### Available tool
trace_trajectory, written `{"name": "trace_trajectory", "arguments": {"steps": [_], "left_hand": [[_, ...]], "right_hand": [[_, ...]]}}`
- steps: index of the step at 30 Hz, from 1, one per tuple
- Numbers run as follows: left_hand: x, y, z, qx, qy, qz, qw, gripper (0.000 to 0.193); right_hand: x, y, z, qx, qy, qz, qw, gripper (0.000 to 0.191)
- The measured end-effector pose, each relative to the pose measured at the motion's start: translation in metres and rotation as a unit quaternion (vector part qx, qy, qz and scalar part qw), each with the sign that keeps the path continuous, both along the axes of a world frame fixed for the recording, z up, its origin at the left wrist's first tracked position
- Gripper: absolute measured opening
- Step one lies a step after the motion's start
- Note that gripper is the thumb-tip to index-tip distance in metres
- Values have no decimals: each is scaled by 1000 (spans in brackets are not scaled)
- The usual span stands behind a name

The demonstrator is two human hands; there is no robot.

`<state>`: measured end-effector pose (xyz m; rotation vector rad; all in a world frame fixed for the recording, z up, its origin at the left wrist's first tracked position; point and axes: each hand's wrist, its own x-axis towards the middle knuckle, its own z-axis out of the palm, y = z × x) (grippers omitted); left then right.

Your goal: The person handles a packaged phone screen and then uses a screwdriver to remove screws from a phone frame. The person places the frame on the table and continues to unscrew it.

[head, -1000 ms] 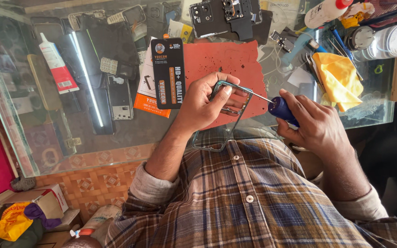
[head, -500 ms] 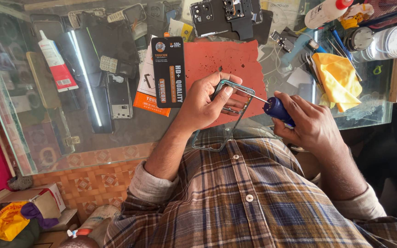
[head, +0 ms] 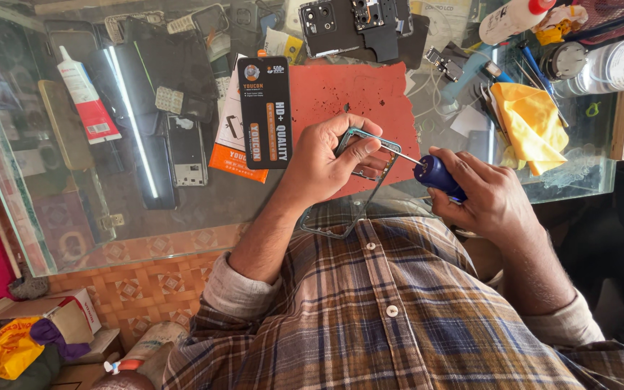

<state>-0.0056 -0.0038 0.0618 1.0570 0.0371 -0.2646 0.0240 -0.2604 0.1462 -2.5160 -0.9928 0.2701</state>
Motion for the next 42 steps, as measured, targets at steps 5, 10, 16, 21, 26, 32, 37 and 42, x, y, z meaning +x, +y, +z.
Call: {"name": "trace_trajectory", "arguments": {"steps": [5, 10, 16, 21, 26, 32, 37, 42], "left_hand": [[0, -2, 4, 31, -16, 12, 999, 17], [-1, -3, 4, 38, -6, 13, 999, 18], [1, -6, 3, 35, -7, 21, 999, 14], [1, -5, 4, 54, -10, 22, 998, 14], [1, -5, 4, 77, -28, 28, 996, 12], [0, -8, 5, 75, -52, 42, 995, 11], [-1, -7, 6, 59, -40, 39, 997, 12], [-1, -5, 5, 30, -28, 37, 998, 13]], "right_hand": [[0, -1, -1, 5, 1, 2, 1000, 58], [-3, -1, -3, 33, 6, -3, 999, 56], [-2, -2, -3, 16, -24, 10, 1000, 57], [-2, -1, -2, -8, -43, 20, 999, 59], [-2, 2, 1, -10, -50, 12, 999, 57], [-4, 1, 3, -17, -55, 10, 998, 57], [-2, 0, 1, -18, -48, 12, 999, 58], [-4, 1, 0, -14, -66, 15, 998, 58]]}}
